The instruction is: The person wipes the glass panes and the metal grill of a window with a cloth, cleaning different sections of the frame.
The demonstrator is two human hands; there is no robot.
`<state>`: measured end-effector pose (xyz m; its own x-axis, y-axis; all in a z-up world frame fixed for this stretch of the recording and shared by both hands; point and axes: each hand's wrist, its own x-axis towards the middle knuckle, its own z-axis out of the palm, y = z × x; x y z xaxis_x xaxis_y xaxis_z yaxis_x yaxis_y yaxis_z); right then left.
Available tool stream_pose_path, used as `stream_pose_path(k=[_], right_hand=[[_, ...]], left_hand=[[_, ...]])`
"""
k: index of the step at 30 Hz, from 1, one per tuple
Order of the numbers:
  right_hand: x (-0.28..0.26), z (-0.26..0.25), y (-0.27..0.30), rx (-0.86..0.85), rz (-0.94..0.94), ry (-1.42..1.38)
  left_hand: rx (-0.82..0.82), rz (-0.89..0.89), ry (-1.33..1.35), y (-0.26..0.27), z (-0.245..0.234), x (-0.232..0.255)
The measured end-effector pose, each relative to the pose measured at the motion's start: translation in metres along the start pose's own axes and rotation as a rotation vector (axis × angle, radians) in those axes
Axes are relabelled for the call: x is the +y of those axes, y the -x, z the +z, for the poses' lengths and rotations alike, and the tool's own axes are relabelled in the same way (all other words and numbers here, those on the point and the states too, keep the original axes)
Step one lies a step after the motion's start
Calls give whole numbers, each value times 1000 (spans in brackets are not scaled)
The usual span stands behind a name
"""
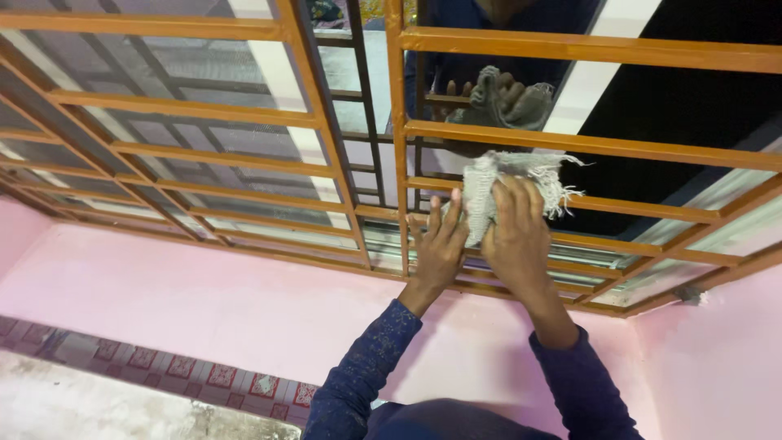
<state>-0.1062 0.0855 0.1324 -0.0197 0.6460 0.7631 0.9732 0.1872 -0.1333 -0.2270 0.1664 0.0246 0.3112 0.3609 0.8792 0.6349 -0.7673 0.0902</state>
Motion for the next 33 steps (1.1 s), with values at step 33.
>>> stream_pose_path(k=[33], right_hand=[[-127,84,-17,111,234,-60]], left_hand=[[-129,-256,699,15,-143,-98]])
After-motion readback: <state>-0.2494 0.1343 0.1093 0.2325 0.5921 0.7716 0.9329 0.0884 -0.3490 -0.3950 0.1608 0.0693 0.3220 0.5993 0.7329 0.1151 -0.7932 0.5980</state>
